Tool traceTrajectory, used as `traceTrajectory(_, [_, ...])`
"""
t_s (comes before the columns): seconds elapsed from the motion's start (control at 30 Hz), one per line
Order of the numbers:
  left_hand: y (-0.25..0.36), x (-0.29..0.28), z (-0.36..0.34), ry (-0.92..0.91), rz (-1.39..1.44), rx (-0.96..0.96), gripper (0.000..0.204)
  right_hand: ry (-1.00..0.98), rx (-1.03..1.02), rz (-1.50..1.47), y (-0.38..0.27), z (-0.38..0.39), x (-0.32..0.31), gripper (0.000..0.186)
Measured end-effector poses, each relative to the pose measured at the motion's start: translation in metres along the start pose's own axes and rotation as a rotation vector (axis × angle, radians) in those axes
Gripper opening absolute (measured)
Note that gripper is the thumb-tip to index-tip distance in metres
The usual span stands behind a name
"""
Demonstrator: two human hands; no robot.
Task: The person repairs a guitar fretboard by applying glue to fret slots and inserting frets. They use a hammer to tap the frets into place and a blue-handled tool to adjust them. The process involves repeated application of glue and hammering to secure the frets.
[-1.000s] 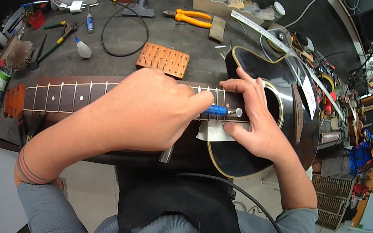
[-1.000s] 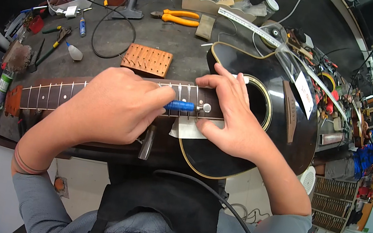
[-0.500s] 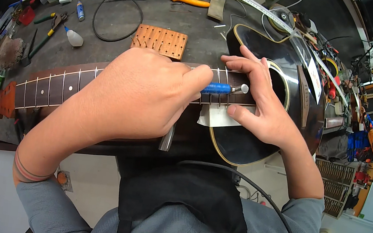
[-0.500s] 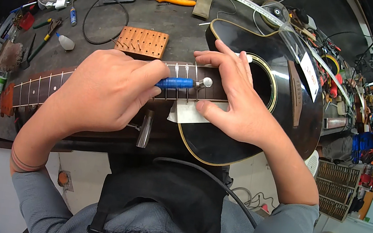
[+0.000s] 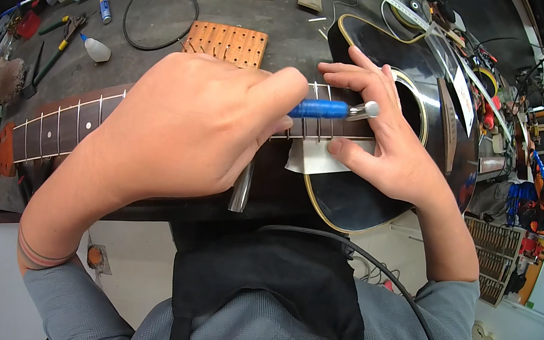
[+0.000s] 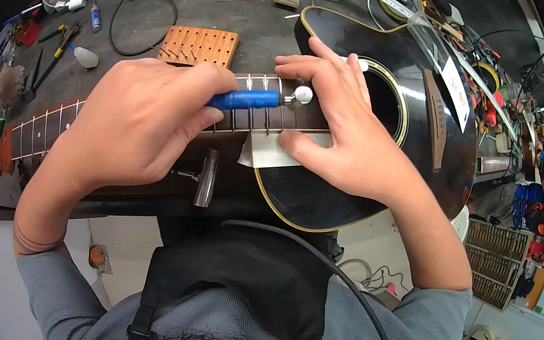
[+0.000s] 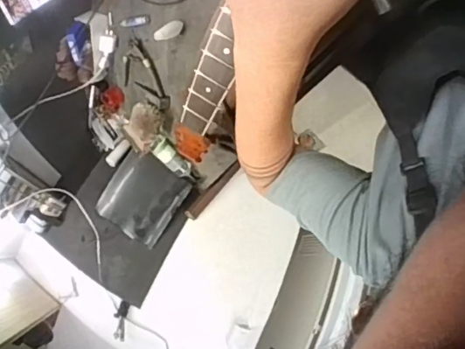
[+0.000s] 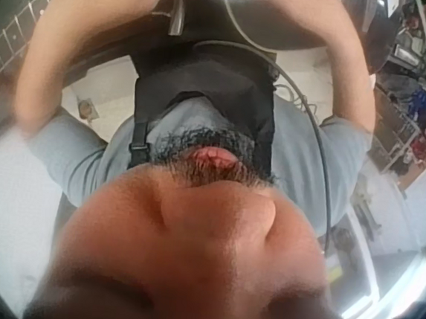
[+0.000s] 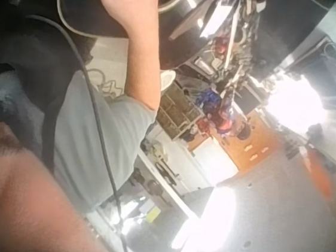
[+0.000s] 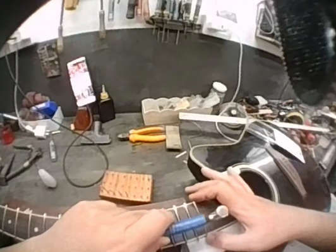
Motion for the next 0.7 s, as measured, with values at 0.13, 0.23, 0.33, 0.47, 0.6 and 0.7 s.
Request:
traceTrajectory(0.13, [0.002,0.000,0.001,-0.018,-0.077,0.061,0.027,0.005,-0.015,-0.006,-0.001,0.000,-0.001,0.065])
traceTrajectory(0.23, [0.001,-0.001,0.001,0.019,-0.045,0.037,0.028,0.006,-0.015,-0.006,0.000,0.001,-0.001,0.065])
traceTrajectory(0.33, [0.004,-0.003,0.001,0.071,0.016,0.040,0.029,0.007,-0.022,-0.003,0.000,0.001,0.001,0.065])
traceTrajectory(0.47, [0.006,0.001,0.002,0.026,-0.016,0.063,0.030,0.002,-0.016,-0.008,0.000,0.002,0.000,0.065])
traceTrajectory(0.6, [0.002,0.003,0.000,0.035,-0.057,0.043,0.029,0.001,-0.010,-0.006,0.000,0.000,-0.002,0.066])
traceTrajectory(0.7, [0.003,-0.003,0.000,0.114,0.031,0.028,0.026,0.002,-0.011,0.011,0.000,0.001,0.000,0.066])
Point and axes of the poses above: each hand's wrist, its own z-axis away from the middle knuckle, its own x-axis out of the palm, y = z × x, the point moved 8 cm from there along -z, towards the middle knuckle, and after that the axes turned 2 degrees about -x, right-handed, at the moved point
